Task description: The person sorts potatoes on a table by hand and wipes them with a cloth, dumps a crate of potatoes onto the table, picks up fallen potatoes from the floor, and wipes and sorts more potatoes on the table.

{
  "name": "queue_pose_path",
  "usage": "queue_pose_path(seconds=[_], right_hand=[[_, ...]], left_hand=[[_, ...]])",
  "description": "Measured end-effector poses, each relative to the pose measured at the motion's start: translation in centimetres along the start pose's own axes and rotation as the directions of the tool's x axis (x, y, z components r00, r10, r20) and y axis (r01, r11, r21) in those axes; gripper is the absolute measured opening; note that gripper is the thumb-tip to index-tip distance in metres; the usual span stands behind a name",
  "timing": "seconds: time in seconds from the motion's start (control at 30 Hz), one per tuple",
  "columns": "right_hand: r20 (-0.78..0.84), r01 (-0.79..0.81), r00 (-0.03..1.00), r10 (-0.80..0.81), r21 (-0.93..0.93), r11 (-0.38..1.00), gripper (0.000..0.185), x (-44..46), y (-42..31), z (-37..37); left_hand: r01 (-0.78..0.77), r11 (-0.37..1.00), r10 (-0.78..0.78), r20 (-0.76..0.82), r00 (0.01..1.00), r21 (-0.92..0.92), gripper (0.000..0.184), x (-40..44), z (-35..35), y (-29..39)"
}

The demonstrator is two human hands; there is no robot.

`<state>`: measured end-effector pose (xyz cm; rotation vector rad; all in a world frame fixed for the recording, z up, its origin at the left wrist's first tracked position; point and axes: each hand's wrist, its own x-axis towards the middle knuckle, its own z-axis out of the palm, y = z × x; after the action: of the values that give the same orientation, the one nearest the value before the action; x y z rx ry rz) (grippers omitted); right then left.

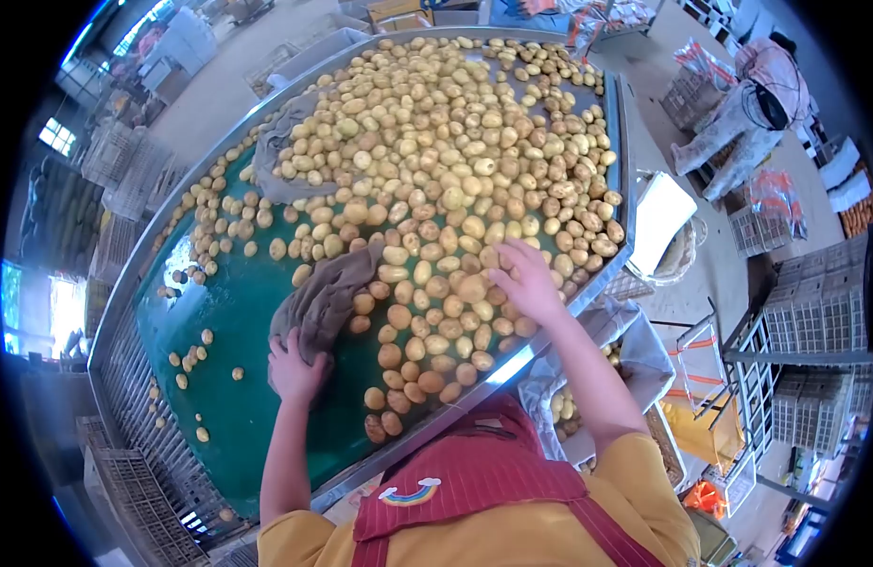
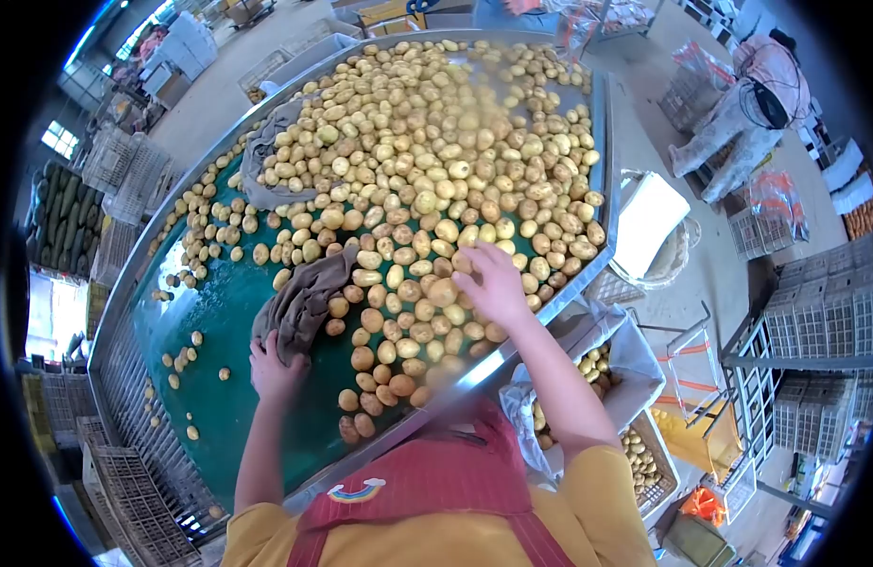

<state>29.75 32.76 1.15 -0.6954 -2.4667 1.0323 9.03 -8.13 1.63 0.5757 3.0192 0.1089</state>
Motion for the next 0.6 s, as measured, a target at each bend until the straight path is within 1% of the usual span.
queue_pose_path(seconds=[0.03, 0.07, 0.1, 0.13, 0.17, 0.2, 0.23, 0.27, 0.3, 0.33, 0.37, 0.4, 0.43, 0.5, 0.57, 0.6], right_hand=[[-0.007, 0.023, 1.000, -0.024, -0.156, 0.987, 0.055, 0.7, 0.2, 0.6], [0.019, -0.001, 1.000, 0.007, -0.324, 0.946, 0.059, 1.2, 0.5, 0.8], [0.038, -0.018, 0.998, 0.042, -0.482, 0.876, 0.063, 1.8, 0.3, 0.8], [0.044, 0.011, 0.999, 0.015, -0.523, 0.852, 0.068, 2.5, 0.8, 1.0], [0.069, 0.084, 0.996, -0.060, -0.423, 0.902, 0.071, 3.5, 1.4, 1.1], [0.087, 0.155, 0.987, -0.134, -0.318, 0.935, 0.074, 4.5, 1.8, 1.1], [0.099, 0.221, 0.974, -0.205, -0.206, 0.953, 0.077, 5.5, 2.1, 1.1], [0.188, 0.289, 0.943, -0.274, -0.055, 0.956, 0.082, 6.6, 0.6, 1.1], [0.253, 0.387, 0.887, -0.387, 0.052, 0.921, 0.084, 7.3, -1.2, 1.4], [0.299, 0.469, 0.814, -0.498, 0.166, 0.867, 0.086, 8.0, -3.0, 1.6], [0.327, 0.532, 0.745, -0.581, 0.235, 0.814, 0.091, 8.3, -5.1, 1.7], [0.448, 0.511, 0.690, -0.569, 0.256, 0.821, 0.096, 8.5, -7.5, 1.3], [0.469, 0.472, 0.664, -0.582, 0.341, 0.813, 0.095, 8.7, -8.7, 1.3], [0.583, 0.145, 0.657, -0.478, 0.525, 0.839, 0.090, 10.4, -8.5, 1.7], [0.655, 0.114, 0.665, -0.359, 0.387, 0.915, 0.082, 12.4, -7.3, 0.0], [0.682, 0.100, 0.668, -0.297, 0.313, 0.944, 0.078, 13.4, -6.6, -1.3]], left_hand=[[0.038, 0.997, -0.034, 0.067, 0.997, -0.070, 0.059, -0.6, -0.9, 0.5], [0.080, 0.987, -0.062, 0.134, 0.989, -0.138, 0.058, -0.7, -1.4, 0.6], [0.080, 0.963, -0.038, 0.164, 0.986, -0.258, 0.054, -0.6, -0.7, -0.2], [0.084, 0.924, -0.012, 0.191, 0.981, -0.373, 0.050, -0.6, 0.1, -1.4], [0.090, 0.871, 0.019, 0.215, 0.976, -0.482, 0.047, -0.3, 1.0, -2.2], [0.157, 0.742, -0.024, 0.208, 0.978, -0.652, 0.037, -0.8, -0.3, -0.3], [0.198, 0.641, -0.003, 0.256, 0.967, -0.741, 0.035, -0.9, -0.7, 0.9], [0.296, 0.519, 0.057, 0.378, 0.924, -0.802, 0.035, -0.6, -2.4, 2.7], [0.403, 0.391, 0.131, 0.484, 0.865, -0.827, 0.036, 0.1, -4.2, 4.8], [0.423, 0.351, 0.225, 0.514, 0.828, -0.835, 0.036, 1.0, -5.0, 6.3], [0.442, 0.308, 0.320, 0.529, 0.786, -0.842, 0.037, 2.2, -5.5, 7.9], [0.461, 0.264, 0.411, 0.531, 0.741, -0.847, 0.038, 3.6, -6.1, 9.5], [0.461, 0.210, 0.506, 0.500, 0.703, -0.862, 0.042, 4.9, -7.2, 11.3], [0.475, 0.096, 0.674, 0.408, 0.615, -0.875, 0.050, 7.8, -9.7, 14.4], [0.526, 0.139, 0.736, 0.443, 0.512, -0.839, 0.066, 10.6, -11.3, 15.3], [0.490, 0.197, 0.749, 0.453, 0.483, -0.849, 0.076, 12.1, -12.9, 16.1]])
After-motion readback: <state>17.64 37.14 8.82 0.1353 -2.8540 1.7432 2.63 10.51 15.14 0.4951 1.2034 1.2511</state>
